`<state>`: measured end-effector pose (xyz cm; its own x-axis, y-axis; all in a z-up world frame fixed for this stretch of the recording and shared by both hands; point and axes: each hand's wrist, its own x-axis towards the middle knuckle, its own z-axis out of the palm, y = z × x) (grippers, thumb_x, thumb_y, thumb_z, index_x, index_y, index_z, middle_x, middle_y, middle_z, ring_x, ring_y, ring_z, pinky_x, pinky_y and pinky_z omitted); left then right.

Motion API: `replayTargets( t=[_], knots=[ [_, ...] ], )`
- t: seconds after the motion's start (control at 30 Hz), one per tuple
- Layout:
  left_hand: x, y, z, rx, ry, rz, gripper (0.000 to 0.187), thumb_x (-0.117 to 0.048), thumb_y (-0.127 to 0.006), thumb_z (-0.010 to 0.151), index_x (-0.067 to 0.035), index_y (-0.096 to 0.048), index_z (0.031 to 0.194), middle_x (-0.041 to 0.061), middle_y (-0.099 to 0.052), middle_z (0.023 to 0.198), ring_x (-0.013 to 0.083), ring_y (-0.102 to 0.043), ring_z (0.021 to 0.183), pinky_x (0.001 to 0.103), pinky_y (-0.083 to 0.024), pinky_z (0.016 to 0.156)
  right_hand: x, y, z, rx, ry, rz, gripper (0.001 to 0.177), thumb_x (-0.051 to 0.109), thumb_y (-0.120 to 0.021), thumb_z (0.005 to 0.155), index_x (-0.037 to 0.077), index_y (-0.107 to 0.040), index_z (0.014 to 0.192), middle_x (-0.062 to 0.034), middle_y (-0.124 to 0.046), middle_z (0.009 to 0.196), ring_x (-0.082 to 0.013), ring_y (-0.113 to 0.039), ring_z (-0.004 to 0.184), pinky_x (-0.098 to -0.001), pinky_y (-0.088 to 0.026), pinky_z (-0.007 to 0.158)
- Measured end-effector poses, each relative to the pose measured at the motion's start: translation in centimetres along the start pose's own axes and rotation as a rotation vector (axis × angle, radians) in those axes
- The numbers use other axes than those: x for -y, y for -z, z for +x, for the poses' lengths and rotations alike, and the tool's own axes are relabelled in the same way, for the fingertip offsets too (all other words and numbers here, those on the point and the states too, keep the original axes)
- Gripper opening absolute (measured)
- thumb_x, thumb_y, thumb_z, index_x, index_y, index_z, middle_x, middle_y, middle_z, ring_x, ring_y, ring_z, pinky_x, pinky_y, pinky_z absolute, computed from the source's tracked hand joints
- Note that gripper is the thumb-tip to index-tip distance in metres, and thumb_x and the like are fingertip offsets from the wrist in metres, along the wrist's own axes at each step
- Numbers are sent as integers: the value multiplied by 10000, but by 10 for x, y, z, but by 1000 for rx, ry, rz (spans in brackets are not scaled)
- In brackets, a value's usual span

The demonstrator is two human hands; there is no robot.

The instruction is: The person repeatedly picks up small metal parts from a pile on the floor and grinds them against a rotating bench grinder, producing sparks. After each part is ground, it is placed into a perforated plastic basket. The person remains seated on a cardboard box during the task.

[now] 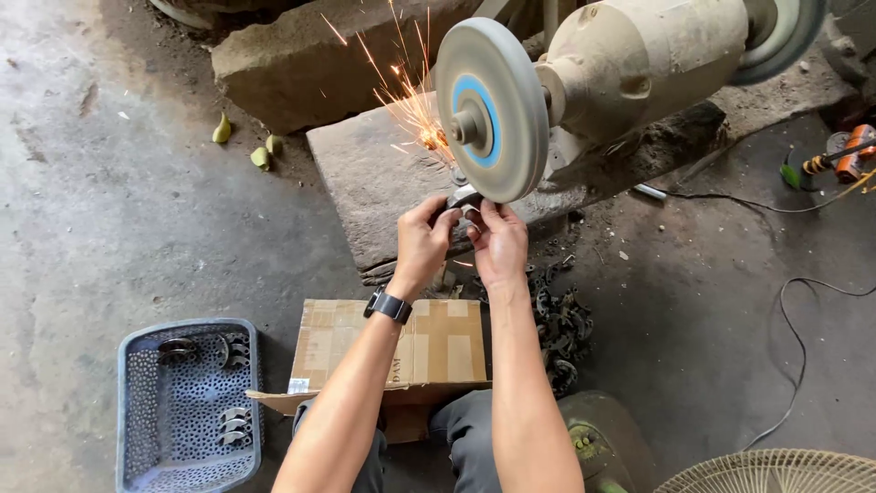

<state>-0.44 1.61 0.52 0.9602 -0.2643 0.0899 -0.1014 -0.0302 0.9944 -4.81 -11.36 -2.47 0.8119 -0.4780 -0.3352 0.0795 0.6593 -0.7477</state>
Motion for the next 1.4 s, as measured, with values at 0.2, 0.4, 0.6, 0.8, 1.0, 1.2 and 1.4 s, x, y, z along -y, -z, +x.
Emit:
replayTargets(
  t=[0.2,0.4,0.6,0.8,1.0,1.2,1.4],
  knots=[
    [18,-34,4,60,57,-136,170,-65,-718,927,44,-721,1057,63,-728,804,54,-609,674,265,-511,589,14,15,6,-68,126,93,161,108,-593,1023,73,-680,1154,-33,-718,998,-134,-660,826,-256,-507,663],
    [25,-25,-7,80,148,-261,118,-68,-718,957,46,-694,940,2,-649,735,41,-545,642,249,-465,545,-1,22,12,29,133,35,156,109,-619,1055,34,-668,1183,-27,-700,1013,-132,-621,846,-272,-464,710],
    [17,-38,-2,56,125,-301,108,-57,-696,933,33,-724,985,-6,-685,760,37,-563,656,242,-479,560,15,16,8,-26,147,36,187,110,-619,1020,51,-653,1194,-25,-704,995,-127,-612,796,-289,-451,655],
    [24,-9,-12,24,26,-111,164,-52,-711,916,47,-724,1046,70,-743,831,63,-645,739,269,-542,647,18,-3,-9,2,14,-53,184,133,-598,1025,66,-673,1179,-20,-702,983,-126,-642,805,-257,-466,628],
    [18,6,-12,0,-69,47,258,-59,-744,875,33,-719,1115,83,-729,823,74,-650,707,270,-545,642,9,7,-10,0,-102,14,162,110,-610,1022,44,-688,1147,-35,-687,943,-135,-637,805,-249,-501,631],
    [9,-27,1,89,89,-133,127,-82,-734,924,34,-687,948,19,-644,682,52,-540,601,273,-457,523,20,11,3,-62,49,134,163,113,-613,1018,28,-653,1150,-27,-672,919,-136,-603,779,-254,-472,626],
    [24,-26,-10,89,159,-276,128,-71,-714,955,34,-667,898,0,-647,715,42,-554,620,257,-460,530,5,18,11,-13,119,53,152,106,-635,1034,6,-657,1146,-19,-652,896,-127,-580,730,-249,-446,579]
  ],
)
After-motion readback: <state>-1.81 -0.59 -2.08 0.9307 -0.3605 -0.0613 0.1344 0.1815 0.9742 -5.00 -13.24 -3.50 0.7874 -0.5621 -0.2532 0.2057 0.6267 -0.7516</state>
